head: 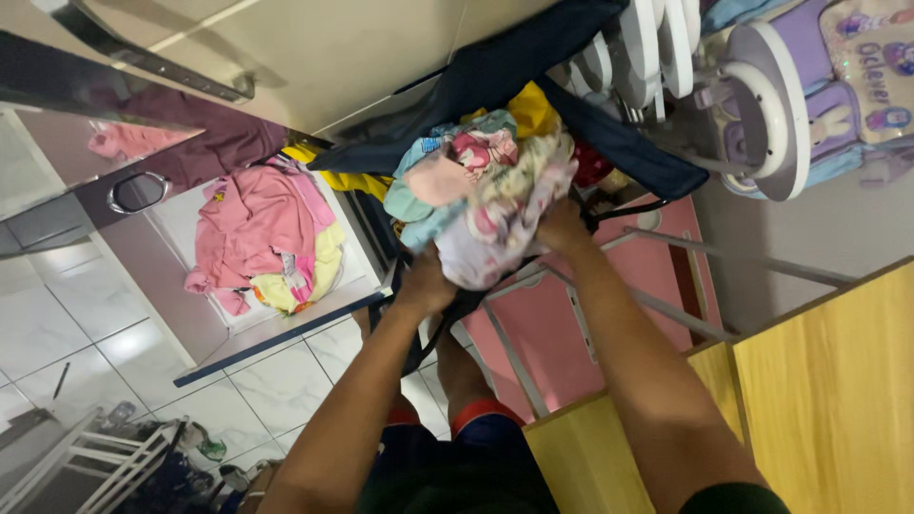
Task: The person folds several items of clothing and places them individually into a dresser drawer.
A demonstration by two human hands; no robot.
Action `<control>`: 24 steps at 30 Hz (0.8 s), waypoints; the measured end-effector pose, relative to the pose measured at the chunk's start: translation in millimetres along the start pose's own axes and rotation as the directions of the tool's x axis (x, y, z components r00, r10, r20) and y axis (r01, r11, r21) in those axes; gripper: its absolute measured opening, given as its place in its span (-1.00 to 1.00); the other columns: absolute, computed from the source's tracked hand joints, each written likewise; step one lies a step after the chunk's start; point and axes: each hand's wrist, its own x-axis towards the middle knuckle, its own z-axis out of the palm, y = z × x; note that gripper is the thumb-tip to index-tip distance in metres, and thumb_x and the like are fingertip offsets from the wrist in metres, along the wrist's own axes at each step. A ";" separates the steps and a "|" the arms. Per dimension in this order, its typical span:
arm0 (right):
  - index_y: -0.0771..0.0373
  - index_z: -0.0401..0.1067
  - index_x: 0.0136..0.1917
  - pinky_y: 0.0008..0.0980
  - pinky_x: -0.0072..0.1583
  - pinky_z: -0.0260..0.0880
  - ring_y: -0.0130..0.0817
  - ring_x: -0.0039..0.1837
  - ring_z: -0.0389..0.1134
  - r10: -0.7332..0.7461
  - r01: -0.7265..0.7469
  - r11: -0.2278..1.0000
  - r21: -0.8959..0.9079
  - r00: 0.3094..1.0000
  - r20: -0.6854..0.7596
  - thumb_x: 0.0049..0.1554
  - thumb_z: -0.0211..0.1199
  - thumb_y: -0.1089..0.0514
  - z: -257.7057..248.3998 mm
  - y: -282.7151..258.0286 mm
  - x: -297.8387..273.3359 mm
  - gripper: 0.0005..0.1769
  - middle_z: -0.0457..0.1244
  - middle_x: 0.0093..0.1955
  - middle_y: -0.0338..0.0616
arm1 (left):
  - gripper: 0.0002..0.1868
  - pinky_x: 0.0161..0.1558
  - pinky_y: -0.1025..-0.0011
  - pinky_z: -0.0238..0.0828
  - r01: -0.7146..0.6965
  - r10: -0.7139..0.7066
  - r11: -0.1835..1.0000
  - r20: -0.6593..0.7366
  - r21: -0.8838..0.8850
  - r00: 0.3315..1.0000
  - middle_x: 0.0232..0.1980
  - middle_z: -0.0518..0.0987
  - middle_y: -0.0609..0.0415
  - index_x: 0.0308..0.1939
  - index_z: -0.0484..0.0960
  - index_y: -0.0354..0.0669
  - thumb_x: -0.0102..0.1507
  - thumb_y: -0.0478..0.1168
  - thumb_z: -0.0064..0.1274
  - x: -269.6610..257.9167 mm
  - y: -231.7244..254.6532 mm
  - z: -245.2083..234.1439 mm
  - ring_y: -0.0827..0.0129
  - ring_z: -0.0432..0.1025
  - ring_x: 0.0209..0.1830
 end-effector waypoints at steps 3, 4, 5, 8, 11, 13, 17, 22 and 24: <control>0.34 0.35 0.27 0.11 0.16 0.39 0.13 0.16 0.31 0.193 -0.241 0.890 0.386 0.968 0.160 0.09 0.15 -0.20 39.0 23.2 2.5 -0.33 0.27 0.19 0.20 | 0.14 0.09 0.11 0.38 -0.058 0.061 0.990 0.027 -0.127 0.998 0.23 0.46 -0.40 0.46 0.00 -0.43 -0.02 -0.03 0.30 -0.6 -11.8 31.3 -0.23 0.42 0.21; 0.33 0.34 0.27 0.14 0.13 0.39 0.12 0.13 0.30 0.254 -0.331 0.824 0.461 0.941 0.221 0.12 0.12 -0.23 51.9 35.4 2.6 -0.34 0.26 0.18 0.19 | 0.07 0.11 0.14 0.42 0.027 -0.018 0.984 0.053 -0.176 0.998 0.18 0.52 -0.35 0.48 -0.01 -0.42 0.04 -0.04 0.19 0.3 -19.4 43.8 -0.16 0.49 0.17; 0.31 0.33 0.27 0.17 0.11 0.39 0.12 0.10 0.29 0.310 -0.416 0.746 0.521 0.908 0.282 0.15 0.09 -0.25 64.5 47.8 4.8 -0.35 0.25 0.16 0.17 | 0.00 0.14 0.18 0.47 0.111 -0.094 0.969 0.084 -0.222 0.992 0.12 0.57 -0.30 0.50 -0.03 -0.40 0.10 -0.06 0.09 0.8 -27.6 57.3 -0.08 0.55 0.12; 0.27 0.30 0.27 0.25 0.04 0.41 0.10 0.02 0.27 0.413 -0.586 0.512 0.628 0.809 0.418 0.24 -0.01 -0.32 102.4 80.8 14.5 -0.36 0.23 0.11 0.13 | -0.17 0.23 0.14 0.37 0.286 -0.291 0.906 0.032 -0.314 0.956 0.22 0.50 -0.38 0.36 0.13 -0.43 0.26 0.03 0.19 7.1 -43.1 90.4 -0.16 0.44 0.23; 0.27 0.27 0.29 0.29 -0.03 0.42 0.07 -0.05 0.23 0.364 -0.566 0.479 0.671 0.824 0.435 0.31 -0.05 -0.41 122.9 95.2 24.3 -0.30 0.20 0.08 0.14 | -0.32 0.23 0.17 0.40 0.261 -0.244 0.922 0.092 -0.287 0.965 0.22 0.55 -0.32 0.29 0.33 -0.26 0.26 0.08 0.15 -4.7 -36.4 90.0 -0.12 0.47 0.24; 0.14 0.21 0.40 0.26 -0.02 0.34 0.12 0.06 0.26 0.483 -0.597 0.504 0.624 0.794 0.369 0.30 -0.02 -0.44 132.5 103.6 37.7 -0.29 0.20 0.20 0.11 | -0.29 0.22 0.14 0.38 0.271 -0.253 0.922 0.099 -0.278 0.962 0.18 0.58 -0.32 0.36 0.26 -0.21 0.25 0.05 0.12 -15.9 -22.3 73.2 -0.14 0.48 0.22; -0.13 0.16 0.50 0.23 -0.03 0.30 0.08 0.15 0.31 0.407 -0.473 0.581 0.662 0.874 0.266 0.18 0.01 -0.37 141.6 100.7 55.7 -0.31 0.27 0.30 -0.05 | -0.31 0.21 0.12 0.35 0.135 -0.150 0.936 -0.020 -0.326 0.989 0.27 0.50 -0.33 0.39 0.23 -0.18 0.26 -0.04 0.11 -25.5 -13.4 51.4 -0.19 0.41 0.25; -0.20 0.18 0.46 0.13 -0.03 0.40 -0.11 0.20 0.29 0.275 -0.325 0.799 0.505 0.946 0.173 0.12 0.16 -0.26 155.9 96.5 75.1 -0.33 0.23 0.34 -0.21 | -0.27 0.30 0.09 0.31 -0.174 0.123 0.946 -0.193 -0.275 0.973 0.35 0.41 -0.40 0.43 0.19 -0.30 0.25 -0.16 0.14 -13.8 -26.8 58.9 -0.25 0.35 0.33; -0.10 0.23 0.40 0.11 -0.03 0.41 -0.10 0.16 0.32 0.298 -0.350 0.824 0.446 0.937 0.185 0.13 0.15 -0.20 148.6 100.5 76.2 -0.40 0.26 0.30 -0.14 | -0.26 0.28 0.08 0.32 -0.140 0.100 0.954 -0.157 -0.264 0.983 0.34 0.40 -0.40 0.41 0.19 -0.31 0.24 -0.17 0.17 -14.4 -19.4 52.7 -0.26 0.35 0.30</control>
